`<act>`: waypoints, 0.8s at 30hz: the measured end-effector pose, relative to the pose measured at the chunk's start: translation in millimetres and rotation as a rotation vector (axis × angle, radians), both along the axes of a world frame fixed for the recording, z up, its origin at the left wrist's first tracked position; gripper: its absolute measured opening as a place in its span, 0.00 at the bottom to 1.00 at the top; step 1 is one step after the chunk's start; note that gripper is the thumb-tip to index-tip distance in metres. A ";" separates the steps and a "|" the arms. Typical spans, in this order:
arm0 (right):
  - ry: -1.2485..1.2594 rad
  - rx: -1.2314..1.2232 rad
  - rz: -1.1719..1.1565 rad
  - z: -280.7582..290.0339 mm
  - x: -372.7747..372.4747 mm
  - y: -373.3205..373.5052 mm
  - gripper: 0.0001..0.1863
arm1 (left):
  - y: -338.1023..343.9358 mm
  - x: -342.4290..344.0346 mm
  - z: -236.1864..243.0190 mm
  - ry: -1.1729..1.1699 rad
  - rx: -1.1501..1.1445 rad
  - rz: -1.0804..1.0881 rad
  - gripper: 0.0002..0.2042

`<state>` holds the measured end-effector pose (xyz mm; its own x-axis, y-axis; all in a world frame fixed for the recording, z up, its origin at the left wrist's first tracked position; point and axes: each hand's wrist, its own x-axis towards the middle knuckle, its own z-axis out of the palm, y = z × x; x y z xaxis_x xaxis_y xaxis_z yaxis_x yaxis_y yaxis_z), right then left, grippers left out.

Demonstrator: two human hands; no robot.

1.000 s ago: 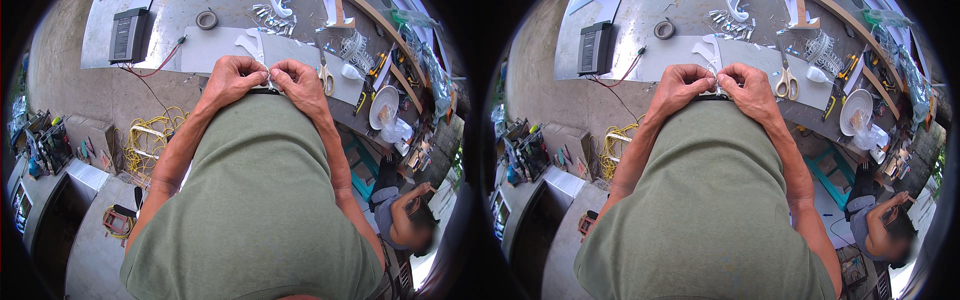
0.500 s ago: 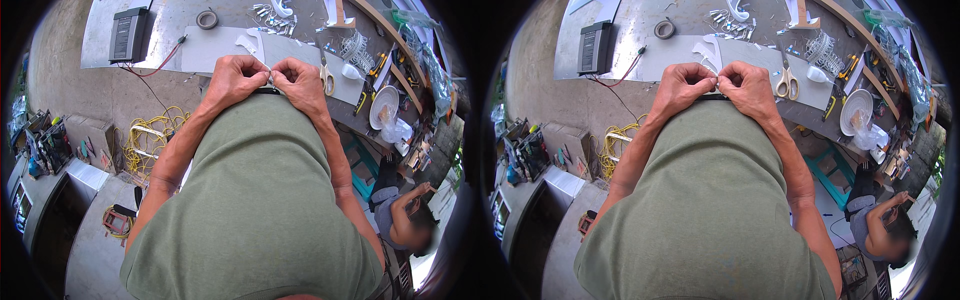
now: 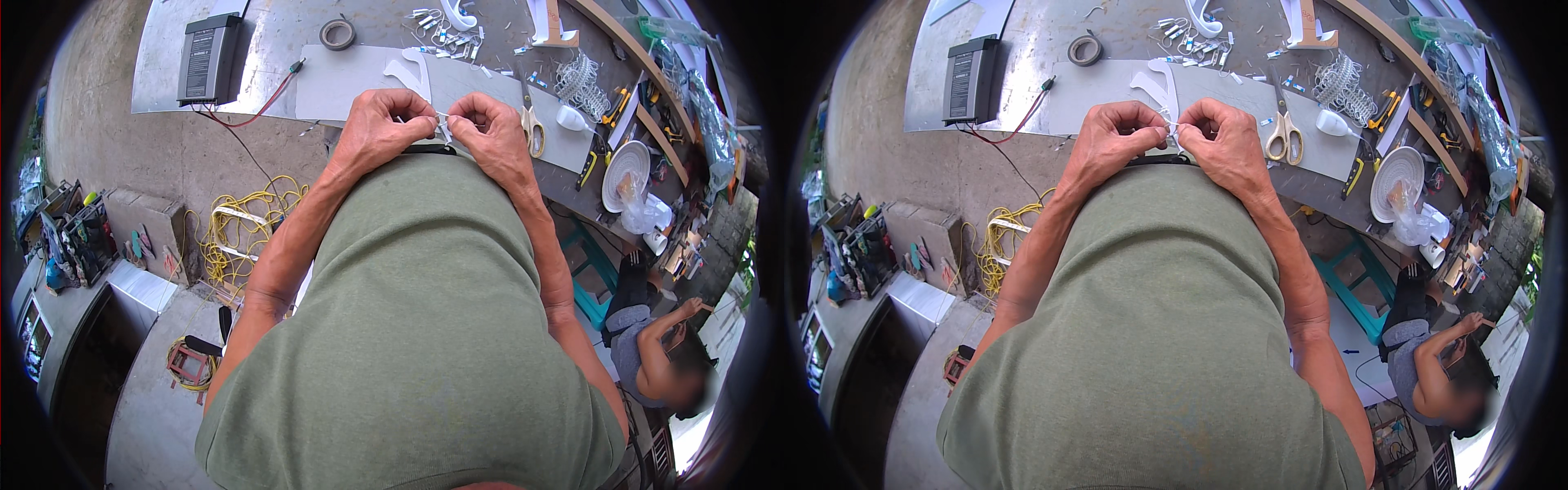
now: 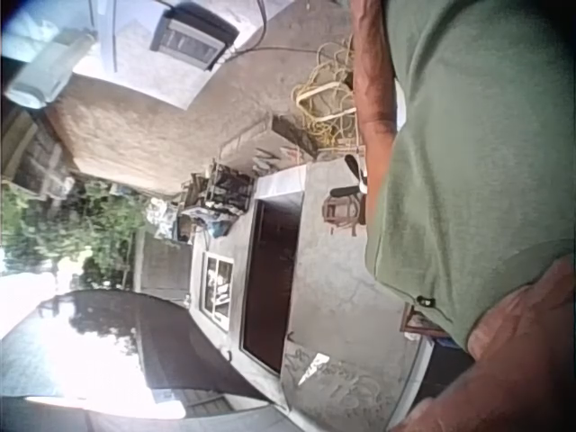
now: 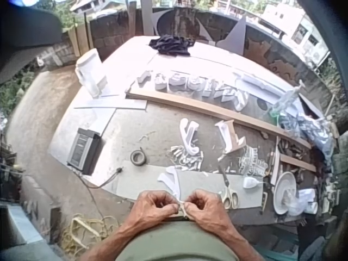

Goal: Connecting and securing LED strips and wiring to plastic sign letters on a work table.

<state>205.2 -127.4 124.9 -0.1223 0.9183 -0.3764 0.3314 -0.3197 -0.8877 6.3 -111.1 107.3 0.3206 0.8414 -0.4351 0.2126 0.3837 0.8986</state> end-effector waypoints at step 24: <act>0.272 -0.152 -0.153 -8.5 5.0 1.1 0.09 | 5.7 -1.7 -3.4 -0.022 0.013 -0.058 0.17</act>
<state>210.2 -126.2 116.5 -0.1021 0.8696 -0.4830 0.0274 -0.4829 -0.8752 4.6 -105.4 103.9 0.3782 0.8269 -0.4162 0.2139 0.3594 0.9083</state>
